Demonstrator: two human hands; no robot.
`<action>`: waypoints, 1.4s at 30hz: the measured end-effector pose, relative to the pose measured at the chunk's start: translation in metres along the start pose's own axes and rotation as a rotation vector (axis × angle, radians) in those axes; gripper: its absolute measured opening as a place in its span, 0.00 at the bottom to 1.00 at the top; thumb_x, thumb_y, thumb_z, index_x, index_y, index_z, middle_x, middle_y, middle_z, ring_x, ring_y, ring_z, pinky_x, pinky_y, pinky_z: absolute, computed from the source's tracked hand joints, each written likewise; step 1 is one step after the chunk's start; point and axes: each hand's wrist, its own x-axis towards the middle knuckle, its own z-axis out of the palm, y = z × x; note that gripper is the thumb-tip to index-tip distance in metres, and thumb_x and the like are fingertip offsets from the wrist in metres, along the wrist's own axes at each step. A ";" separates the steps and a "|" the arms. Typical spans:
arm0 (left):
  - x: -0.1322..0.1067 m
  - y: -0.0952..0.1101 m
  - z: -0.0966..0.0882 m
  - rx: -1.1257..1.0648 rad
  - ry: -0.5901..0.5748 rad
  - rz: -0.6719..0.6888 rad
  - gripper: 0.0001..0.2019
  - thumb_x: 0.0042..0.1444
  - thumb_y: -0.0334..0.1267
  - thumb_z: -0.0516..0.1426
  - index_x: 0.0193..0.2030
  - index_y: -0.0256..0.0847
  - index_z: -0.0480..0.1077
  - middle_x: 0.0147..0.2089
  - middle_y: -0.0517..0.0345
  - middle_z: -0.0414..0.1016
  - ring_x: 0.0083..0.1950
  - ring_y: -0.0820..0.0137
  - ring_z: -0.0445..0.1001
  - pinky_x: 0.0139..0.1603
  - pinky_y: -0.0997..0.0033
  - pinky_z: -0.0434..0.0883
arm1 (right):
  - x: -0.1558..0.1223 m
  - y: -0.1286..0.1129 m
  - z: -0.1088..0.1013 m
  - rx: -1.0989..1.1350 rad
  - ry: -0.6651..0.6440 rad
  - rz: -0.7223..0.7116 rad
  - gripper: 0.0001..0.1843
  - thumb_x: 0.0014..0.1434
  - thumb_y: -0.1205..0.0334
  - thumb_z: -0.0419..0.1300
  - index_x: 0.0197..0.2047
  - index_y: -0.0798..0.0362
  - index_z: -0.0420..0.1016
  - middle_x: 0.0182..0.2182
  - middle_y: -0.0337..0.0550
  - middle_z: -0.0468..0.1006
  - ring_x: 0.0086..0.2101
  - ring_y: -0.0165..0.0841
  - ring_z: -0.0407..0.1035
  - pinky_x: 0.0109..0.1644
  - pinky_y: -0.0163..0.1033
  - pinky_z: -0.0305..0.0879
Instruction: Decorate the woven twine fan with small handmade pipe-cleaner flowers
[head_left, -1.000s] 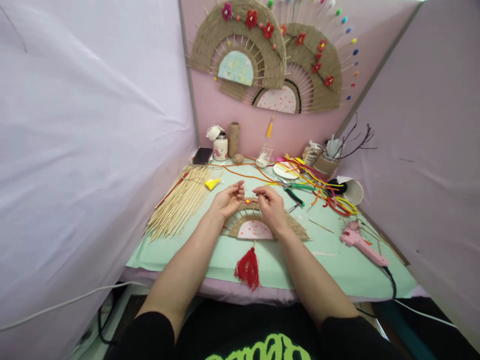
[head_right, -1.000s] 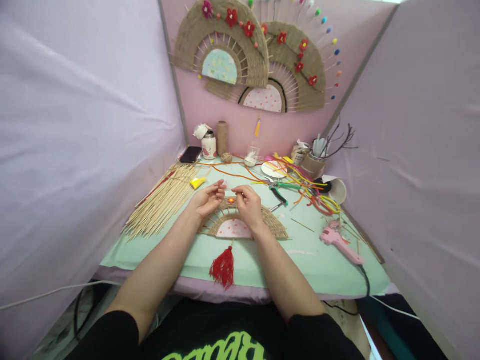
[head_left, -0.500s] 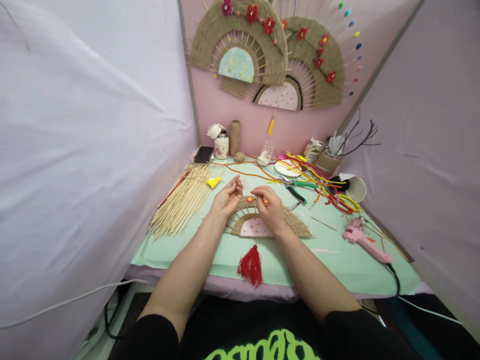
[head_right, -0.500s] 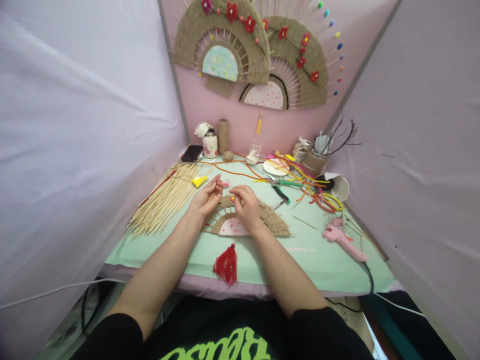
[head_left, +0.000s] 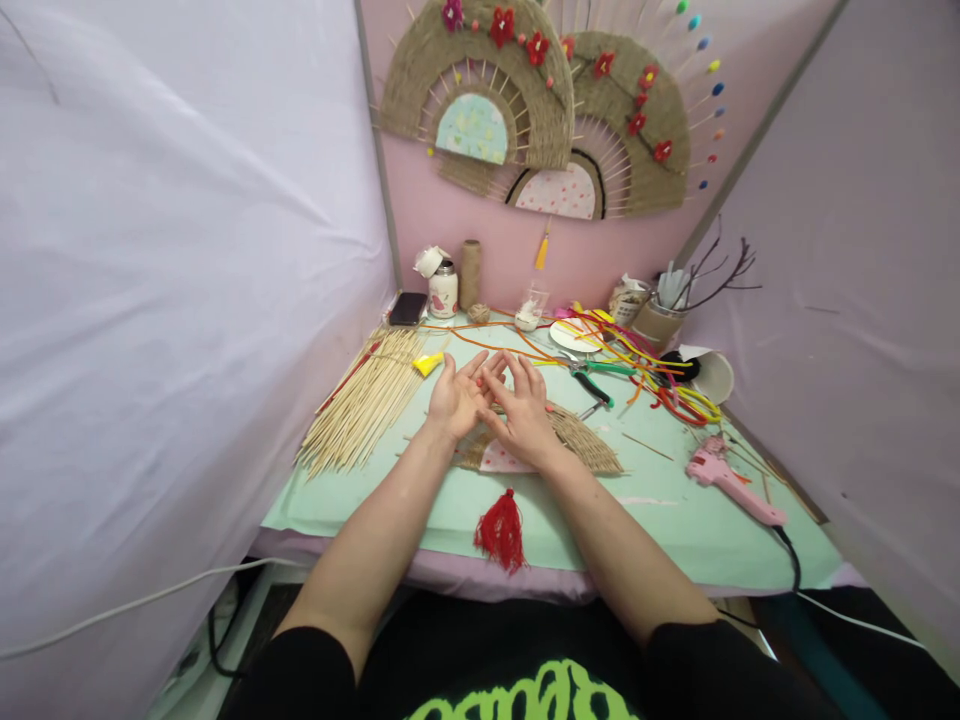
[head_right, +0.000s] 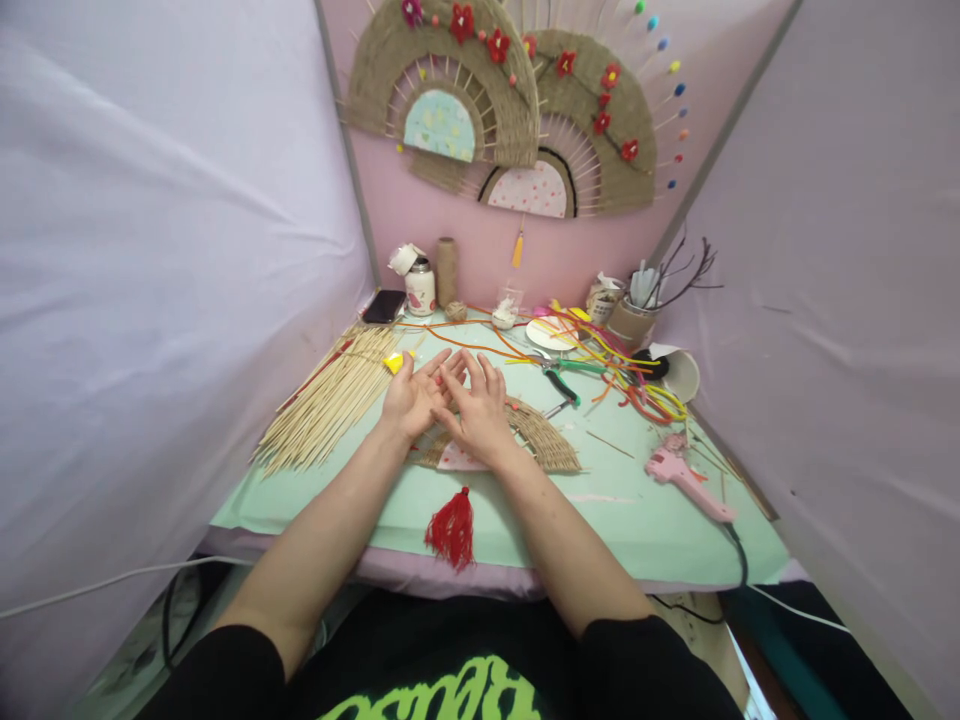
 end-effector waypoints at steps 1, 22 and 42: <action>0.000 0.000 0.001 -0.047 -0.013 -0.022 0.32 0.64 0.59 0.36 0.54 0.38 0.68 0.56 0.40 0.72 0.58 0.61 0.72 0.52 0.59 0.73 | 0.000 0.000 0.000 -0.017 -0.015 -0.004 0.29 0.62 0.46 0.54 0.65 0.45 0.63 0.69 0.48 0.49 0.67 0.50 0.37 0.67 0.62 0.39; -0.006 0.005 0.003 -0.418 -0.054 -0.086 0.37 0.58 0.66 0.42 0.61 0.39 0.62 0.64 0.37 0.65 0.65 0.52 0.66 0.59 0.44 0.68 | 0.000 0.000 0.002 0.002 -0.014 -0.095 0.28 0.66 0.44 0.48 0.62 0.49 0.68 0.68 0.48 0.56 0.66 0.47 0.43 0.67 0.61 0.41; -0.004 0.009 -0.004 -0.456 -0.015 -0.003 0.34 0.59 0.65 0.42 0.60 0.42 0.62 0.66 0.40 0.62 0.67 0.52 0.62 0.59 0.42 0.66 | 0.000 -0.006 -0.002 0.054 -0.113 -0.202 0.36 0.66 0.41 0.44 0.70 0.51 0.50 0.62 0.50 0.67 0.67 0.42 0.48 0.70 0.61 0.31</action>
